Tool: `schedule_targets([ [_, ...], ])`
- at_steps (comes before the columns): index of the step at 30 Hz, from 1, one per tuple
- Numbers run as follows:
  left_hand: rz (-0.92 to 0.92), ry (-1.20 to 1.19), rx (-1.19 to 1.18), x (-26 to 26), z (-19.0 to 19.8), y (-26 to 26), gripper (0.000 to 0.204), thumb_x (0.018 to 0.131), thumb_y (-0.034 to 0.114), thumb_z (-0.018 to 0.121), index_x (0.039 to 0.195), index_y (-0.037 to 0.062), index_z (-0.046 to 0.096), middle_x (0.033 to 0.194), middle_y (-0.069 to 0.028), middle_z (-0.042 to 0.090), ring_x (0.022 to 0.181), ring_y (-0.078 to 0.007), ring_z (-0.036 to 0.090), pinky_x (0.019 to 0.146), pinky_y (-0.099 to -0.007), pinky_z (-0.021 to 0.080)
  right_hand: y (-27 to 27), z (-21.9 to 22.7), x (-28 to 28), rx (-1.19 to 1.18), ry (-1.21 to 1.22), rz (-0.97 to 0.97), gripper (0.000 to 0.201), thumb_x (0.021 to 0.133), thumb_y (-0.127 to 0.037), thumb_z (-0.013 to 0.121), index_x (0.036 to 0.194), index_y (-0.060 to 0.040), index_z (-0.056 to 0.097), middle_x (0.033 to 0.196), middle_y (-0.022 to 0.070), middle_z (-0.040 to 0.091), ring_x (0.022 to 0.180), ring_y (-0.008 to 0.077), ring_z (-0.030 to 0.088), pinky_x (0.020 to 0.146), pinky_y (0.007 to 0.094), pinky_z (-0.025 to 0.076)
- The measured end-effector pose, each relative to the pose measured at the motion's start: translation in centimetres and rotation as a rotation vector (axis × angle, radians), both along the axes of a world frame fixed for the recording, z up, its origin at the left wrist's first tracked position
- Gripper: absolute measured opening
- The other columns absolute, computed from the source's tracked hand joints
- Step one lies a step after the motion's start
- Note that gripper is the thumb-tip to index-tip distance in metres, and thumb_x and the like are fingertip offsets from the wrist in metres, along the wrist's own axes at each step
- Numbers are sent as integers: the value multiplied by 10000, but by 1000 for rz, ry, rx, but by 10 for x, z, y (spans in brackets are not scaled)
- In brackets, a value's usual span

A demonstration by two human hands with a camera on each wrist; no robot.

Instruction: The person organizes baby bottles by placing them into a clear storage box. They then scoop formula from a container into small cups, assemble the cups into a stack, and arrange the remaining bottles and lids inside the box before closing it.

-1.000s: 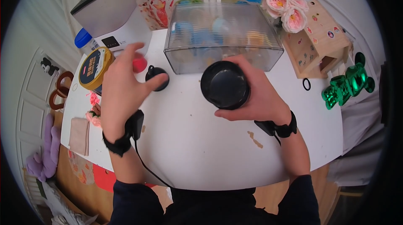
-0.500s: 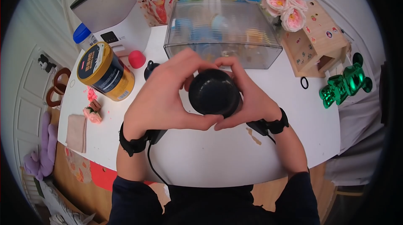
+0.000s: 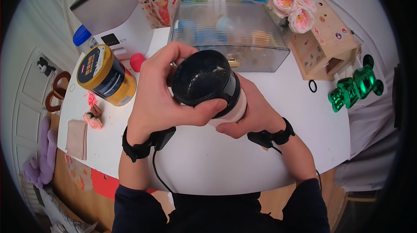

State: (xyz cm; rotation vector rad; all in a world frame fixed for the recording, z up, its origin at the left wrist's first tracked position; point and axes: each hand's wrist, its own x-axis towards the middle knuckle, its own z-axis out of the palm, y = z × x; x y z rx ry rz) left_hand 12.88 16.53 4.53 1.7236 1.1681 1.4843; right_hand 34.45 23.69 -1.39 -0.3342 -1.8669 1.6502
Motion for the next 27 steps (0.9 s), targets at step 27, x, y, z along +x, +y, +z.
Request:
schedule_targets([
  [27, 185, 129, -211, 4, 12, -7, 593, 753, 295, 963, 1190, 2, 690, 960, -27, 751, 807, -75, 694, 702, -236, 558, -2, -4, -3, 192, -115, -208, 858, 806, -316, 926, 1460, -42, 442, 1259, 183, 693, 1085, 286, 743, 935, 393, 591],
])
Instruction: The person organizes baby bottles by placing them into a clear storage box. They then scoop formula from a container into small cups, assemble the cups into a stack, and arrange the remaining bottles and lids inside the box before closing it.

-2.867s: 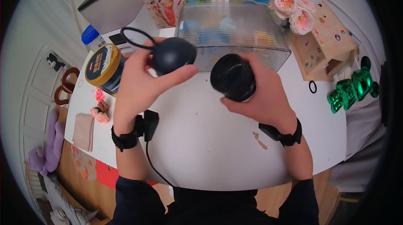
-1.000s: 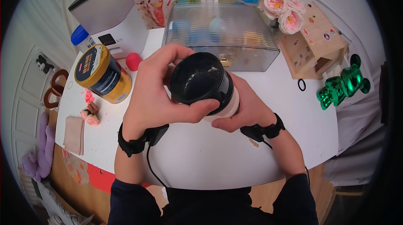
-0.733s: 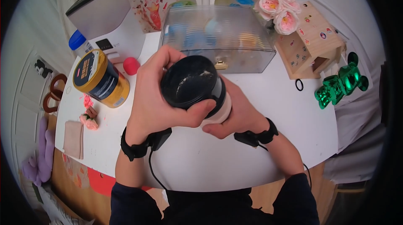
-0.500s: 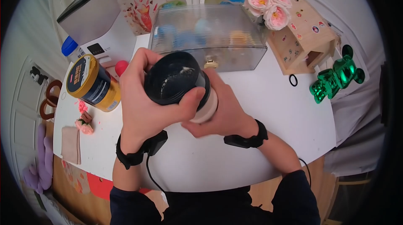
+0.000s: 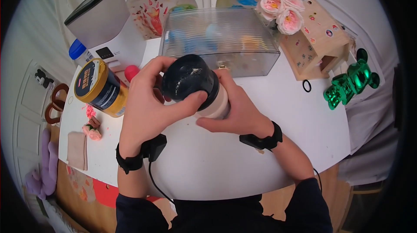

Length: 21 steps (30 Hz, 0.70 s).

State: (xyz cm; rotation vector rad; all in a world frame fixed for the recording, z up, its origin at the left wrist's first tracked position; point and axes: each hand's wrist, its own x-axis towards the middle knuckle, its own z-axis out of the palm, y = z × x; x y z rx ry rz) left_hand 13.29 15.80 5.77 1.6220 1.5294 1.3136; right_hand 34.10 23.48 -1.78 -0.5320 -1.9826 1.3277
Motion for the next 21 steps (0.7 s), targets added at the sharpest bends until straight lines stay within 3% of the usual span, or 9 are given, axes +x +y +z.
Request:
schedule_targets([
  [3, 49, -79, 29, 1, -7, 4, 552, 752, 291, 962, 1137, -9, 704, 932, -38, 762, 767, -76, 689, 678, -235, 558, 6, -13, 0, -99, 48, 103, 836, 846, -267, 890, 1499, -28, 426, 1329, 185, 652, 1199, 270, 681, 1020, 393, 549],
  [7, 51, 43, -91, -5, -5, 3, 508, 803, 204, 934, 1207, 20, 687, 1045, -53, 749, 909, -97, 726, 734, -213, 579, 1, -8, -2, -178, 49, 76, 852, 851, -239, 894, 1527, -20, 424, 1346, 177, 639, 1284, 282, 628, 1102, 393, 493],
  [14, 44, 141, -122, -2, -6, 4, 516, 780, 205, 982, 1151, 0, 687, 1020, -25, 754, 865, -72, 713, 751, -226, 579, 13, -4, 0, -31, -112, 18, 918, 752, -317, 995, 1431, -11, 460, 1365, 202, 646, 1268, 307, 664, 1080, 399, 524],
  [16, 103, 109, -24, 2, -12, 8, 612, 696, 421, 987, 1039, -16, 729, 855, -67, 747, 696, -119, 673, 640, -277, 537, 10, -2, 1, -96, -129, 6, 930, 735, -329, 1007, 1409, -12, 450, 1357, 217, 647, 1253, 319, 680, 1048, 412, 544],
  [19, 151, 167, -87, 4, -8, 8, 478, 790, 289, 965, 1073, -2, 712, 882, -27, 757, 778, -74, 708, 691, -230, 553, 5, -8, 0, -29, -129, -81, 933, 756, -310, 1002, 1416, -13, 414, 1340, 238, 642, 1223, 363, 698, 1013, 426, 560],
  [21, 213, 266, -115, 4, -10, 9, 450, 797, 314, 959, 1004, -2, 715, 823, -32, 746, 728, -77, 697, 663, -230, 539, 5, -4, -1, 59, -164, -120, 955, 764, -290, 1000, 1454, -1, 406, 1374, 250, 620, 1252, 393, 673, 1031, 432, 558],
])
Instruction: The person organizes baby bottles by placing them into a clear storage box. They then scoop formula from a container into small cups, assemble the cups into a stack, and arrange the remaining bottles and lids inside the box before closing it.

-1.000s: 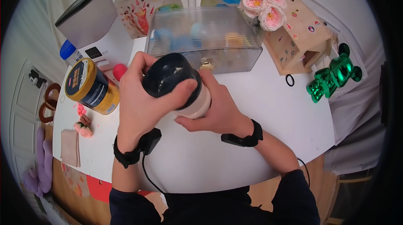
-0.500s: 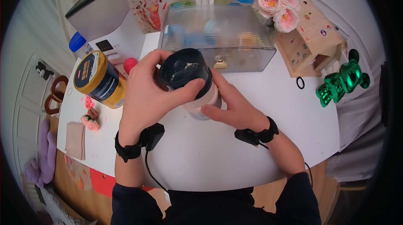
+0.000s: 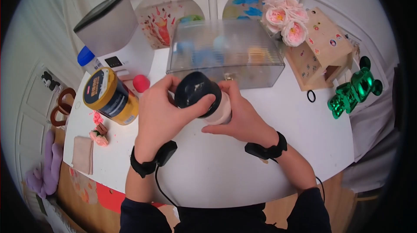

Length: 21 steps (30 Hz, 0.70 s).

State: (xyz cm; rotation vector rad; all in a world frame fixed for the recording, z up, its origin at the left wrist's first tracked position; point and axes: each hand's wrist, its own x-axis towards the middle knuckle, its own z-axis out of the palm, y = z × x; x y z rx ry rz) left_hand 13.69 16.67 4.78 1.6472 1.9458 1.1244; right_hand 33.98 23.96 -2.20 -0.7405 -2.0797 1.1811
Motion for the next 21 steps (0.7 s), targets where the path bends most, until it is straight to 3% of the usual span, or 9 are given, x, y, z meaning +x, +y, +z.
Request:
schedule_targets([
  [2, 64, 150, 47, -3, -5, 0, 464, 795, 378, 943, 906, -8, 709, 766, -55, 733, 651, -108, 680, 628, -255, 523, 2, -4, 1, 104, -40, 18, 1000, 775, -295, 991, 1507, 16, 385, 1402, 255, 600, 1281, 390, 650, 1035, 434, 555],
  [6, 99, 212, -16, -1, 0, 1, 537, 754, 442, 935, 924, -22, 724, 784, -84, 744, 673, -151, 707, 657, -292, 552, 10, -19, -2, 219, 17, 163, 1046, 839, -321, 951, 1593, 50, 327, 1447, 266, 564, 1332, 371, 611, 1052, 435, 546],
  [9, 60, 199, 14, -3, -3, 3, 570, 730, 465, 932, 932, -30, 735, 794, -101, 750, 702, -179, 726, 685, -313, 572, 0, -3, -1, -207, 44, 274, 1014, 893, -331, 910, 1602, 66, 304, 1456, 267, 560, 1302, 363, 632, 1055, 440, 543],
  [12, 37, 253, 9, -3, -2, -3, 576, 714, 462, 937, 930, -35, 740, 801, -116, 753, 723, -201, 735, 704, -328, 583, -2, 2, 2, -259, -50, 292, 949, 923, -333, 887, 1581, 62, 330, 1447, 276, 564, 1279, 378, 649, 1048, 440, 543],
  [15, 22, 294, 34, -2, -1, -8, 591, 694, 470, 938, 927, -36, 741, 793, -135, 745, 713, -234, 729, 702, -351, 584, 6, -15, 2, 19, -110, 211, 966, 888, -336, 909, 1565, 56, 342, 1411, 286, 581, 1235, 398, 669, 1025, 432, 552],
  [18, 53, 363, 80, 3, -2, -12, 632, 680, 520, 915, 919, -38, 740, 758, -160, 720, 678, -281, 701, 687, -379, 574, 2, -2, 5, 31, -103, 119, 982, 807, -371, 953, 1514, 49, 416, 1359, 276, 606, 1252, 409, 649, 1039, 435, 541],
  [21, 96, 381, 72, 6, -4, -14, 633, 700, 546, 885, 888, -41, 737, 741, -156, 713, 672, -277, 695, 677, -380, 567, -10, 8, 4, 228, -225, -2, 987, 720, -399, 982, 1453, 44, 492, 1303, 254, 621, 1261, 409, 618, 1062, 455, 523],
])
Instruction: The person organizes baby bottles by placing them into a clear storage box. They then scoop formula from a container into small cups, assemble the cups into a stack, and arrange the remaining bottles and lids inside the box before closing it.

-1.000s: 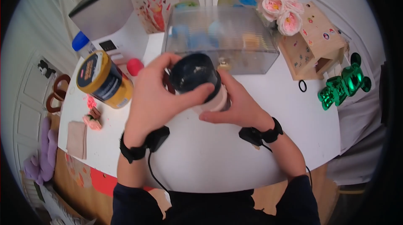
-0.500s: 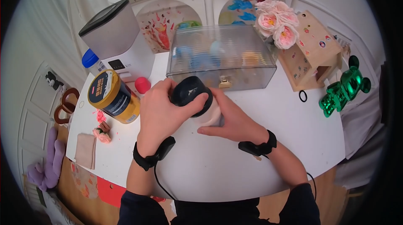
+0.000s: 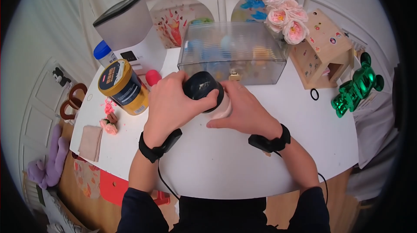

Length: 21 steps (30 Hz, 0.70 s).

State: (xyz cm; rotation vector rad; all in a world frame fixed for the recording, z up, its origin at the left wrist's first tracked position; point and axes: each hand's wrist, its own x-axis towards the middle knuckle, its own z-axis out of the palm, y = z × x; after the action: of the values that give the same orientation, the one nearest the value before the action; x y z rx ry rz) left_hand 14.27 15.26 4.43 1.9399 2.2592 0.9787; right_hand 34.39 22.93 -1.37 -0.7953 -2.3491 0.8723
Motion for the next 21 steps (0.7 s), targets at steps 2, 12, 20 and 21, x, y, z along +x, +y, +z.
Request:
schedule_targets([
  [2, -6, 2, -10, 1, 5, 0, 639, 722, 559, 862, 865, -50, 734, 729, -154, 704, 659, -271, 691, 670, -379, 562, -3, 7, 0, 77, -102, -9, 941, 694, -415, 984, 1390, 43, 545, 1273, 245, 615, 1271, 409, 583, 1079, 475, 504],
  [12, 69, -75, 8, 1, 19, -7, 647, 790, 571, 844, 879, -61, 740, 720, -152, 716, 656, -269, 699, 690, -380, 562, -3, 11, 0, 18, -77, -163, 867, 717, -435, 965, 1298, 23, 513, 1062, 242, 756, 993, 455, 750, 850, 494, 595],
  [20, 144, 298, -120, -6, -40, 15, 705, 733, 542, 870, 1174, 14, 715, 1115, -215, 629, 1093, -395, 680, 874, -489, 608, 15, 36, 30, 67, -188, -336, 852, 704, -480, 967, 1270, 2, 551, 1073, 228, 774, 996, 444, 763, 861, 484, 602],
  [21, 115, 274, -212, -3, -45, 19, 733, 720, 540, 874, 1203, 11, 721, 1142, -217, 631, 1121, -397, 669, 896, -487, 604, 14, 44, 33, 42, -208, -345, 848, 702, -484, 968, 1265, 0, 558, 1072, 226, 774, 995, 441, 764, 863, 481, 602],
])
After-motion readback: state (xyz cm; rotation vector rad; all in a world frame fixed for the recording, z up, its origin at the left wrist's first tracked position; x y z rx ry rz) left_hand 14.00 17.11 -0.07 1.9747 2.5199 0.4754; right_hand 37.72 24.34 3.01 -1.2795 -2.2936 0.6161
